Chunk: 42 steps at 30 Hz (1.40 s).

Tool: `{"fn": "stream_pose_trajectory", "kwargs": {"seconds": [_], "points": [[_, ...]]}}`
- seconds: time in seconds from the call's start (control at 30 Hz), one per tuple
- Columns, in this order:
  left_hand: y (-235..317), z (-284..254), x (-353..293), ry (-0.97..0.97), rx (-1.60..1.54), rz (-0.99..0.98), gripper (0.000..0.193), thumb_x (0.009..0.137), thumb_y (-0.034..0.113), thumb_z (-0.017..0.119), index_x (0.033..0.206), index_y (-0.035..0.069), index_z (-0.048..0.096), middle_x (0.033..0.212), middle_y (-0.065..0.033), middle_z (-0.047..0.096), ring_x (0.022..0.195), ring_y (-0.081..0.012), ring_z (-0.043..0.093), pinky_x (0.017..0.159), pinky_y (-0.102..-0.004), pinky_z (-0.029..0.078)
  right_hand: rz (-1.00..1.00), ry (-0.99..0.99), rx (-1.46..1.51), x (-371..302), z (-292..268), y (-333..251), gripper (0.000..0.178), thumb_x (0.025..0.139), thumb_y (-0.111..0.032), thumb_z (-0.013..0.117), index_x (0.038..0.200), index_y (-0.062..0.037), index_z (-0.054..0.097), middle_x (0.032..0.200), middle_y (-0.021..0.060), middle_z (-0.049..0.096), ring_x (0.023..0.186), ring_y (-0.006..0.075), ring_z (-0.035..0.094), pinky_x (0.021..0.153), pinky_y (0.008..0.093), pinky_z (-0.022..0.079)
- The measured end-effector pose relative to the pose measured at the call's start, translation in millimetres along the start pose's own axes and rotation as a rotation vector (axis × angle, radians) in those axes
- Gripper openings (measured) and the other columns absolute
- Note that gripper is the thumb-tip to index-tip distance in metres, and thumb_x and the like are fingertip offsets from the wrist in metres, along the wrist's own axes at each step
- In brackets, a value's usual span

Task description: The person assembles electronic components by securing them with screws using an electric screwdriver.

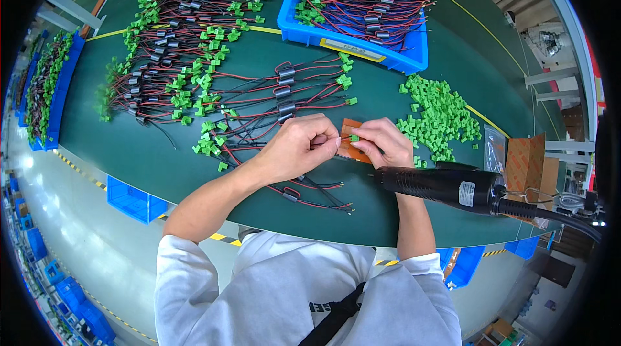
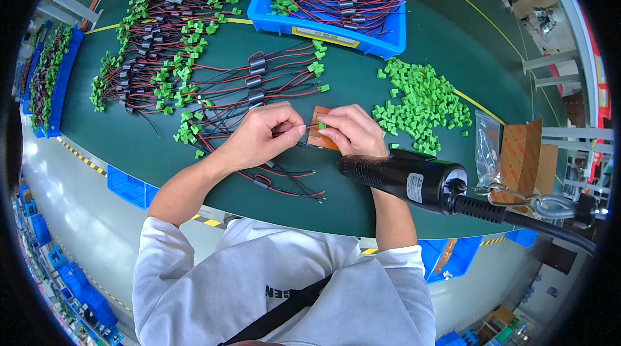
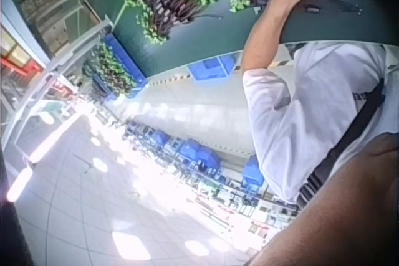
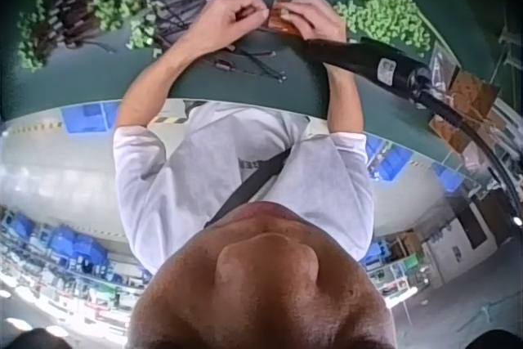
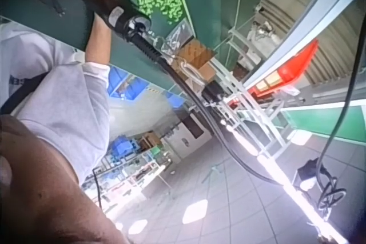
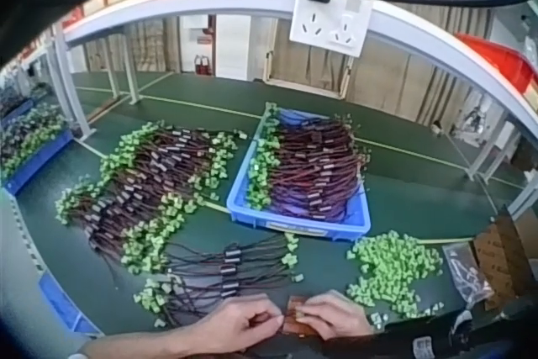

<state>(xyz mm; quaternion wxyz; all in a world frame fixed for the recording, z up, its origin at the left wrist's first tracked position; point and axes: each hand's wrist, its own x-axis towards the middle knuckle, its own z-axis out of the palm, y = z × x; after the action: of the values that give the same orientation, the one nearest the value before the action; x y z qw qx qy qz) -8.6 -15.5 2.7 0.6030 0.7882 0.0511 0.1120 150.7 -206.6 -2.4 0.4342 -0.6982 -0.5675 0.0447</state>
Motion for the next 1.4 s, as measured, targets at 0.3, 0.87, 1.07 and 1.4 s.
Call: {"fn": "stream_pose_trajectory", "kwargs": {"seconds": [0.3,0.87,1.07,1.4], "points": [[2,-10,0,-0.076,0.318,0.089,0.012,0.091,0.009,0.076,0.095,-0.001,0.069,0.078,-0.0118,0.061,0.065,-0.027,0.059,0.06,-0.0413,0.047,-0.04,-0.107,-0.079,0,11,-2,0.026,0.075,-0.008,0.09,0.099,-0.0042,0.08,0.093,0.007,0.067,0.089,0.0271,0.066,0.077,0.0403,0.055],[-8,4,-3,-0.058,0.531,0.046,0.014,0.095,0.02,0.07,0.093,0.005,0.072,0.089,-0.0122,0.071,0.078,-0.0359,0.071,0.066,-0.0485,0.055,-0.052,0.384,0.854,-22,-37,-29,0.075,0.105,-0.066,0.053,0.159,-0.0157,0.041,0.108,0.024,0.07,0.086,0.0353,0.07,0.079,0.05,0.058],[0,4,2,-0.079,0.499,0.023,0.017,0.097,0.023,0.07,0.095,0.006,0.074,0.09,-0.0117,0.073,0.078,-0.0363,0.071,0.066,-0.0483,0.055,-0.138,0.555,0.669,-17,-36,-47,0.066,0.098,-0.019,0.077,0.154,-0.0077,0.044,0.096,0.0168,0.066,0.072,0.0223,0.066,0.065,0.0397,0.058],[-7,8,6,-0.039,0.47,-0.021,0.02,0.099,0.026,0.067,0.098,0.007,0.074,0.089,-0.0158,0.072,0.085,-0.0403,0.071,0.071,-0.051,0.055,0.099,0.52,0.759,27,-29,-50,0.034,0.096,0.008,0.068,0.123,-0.0033,0.051,0.081,0.0078,0.061,0.063,0.015,0.061,0.059,0.0327,0.055]]}}
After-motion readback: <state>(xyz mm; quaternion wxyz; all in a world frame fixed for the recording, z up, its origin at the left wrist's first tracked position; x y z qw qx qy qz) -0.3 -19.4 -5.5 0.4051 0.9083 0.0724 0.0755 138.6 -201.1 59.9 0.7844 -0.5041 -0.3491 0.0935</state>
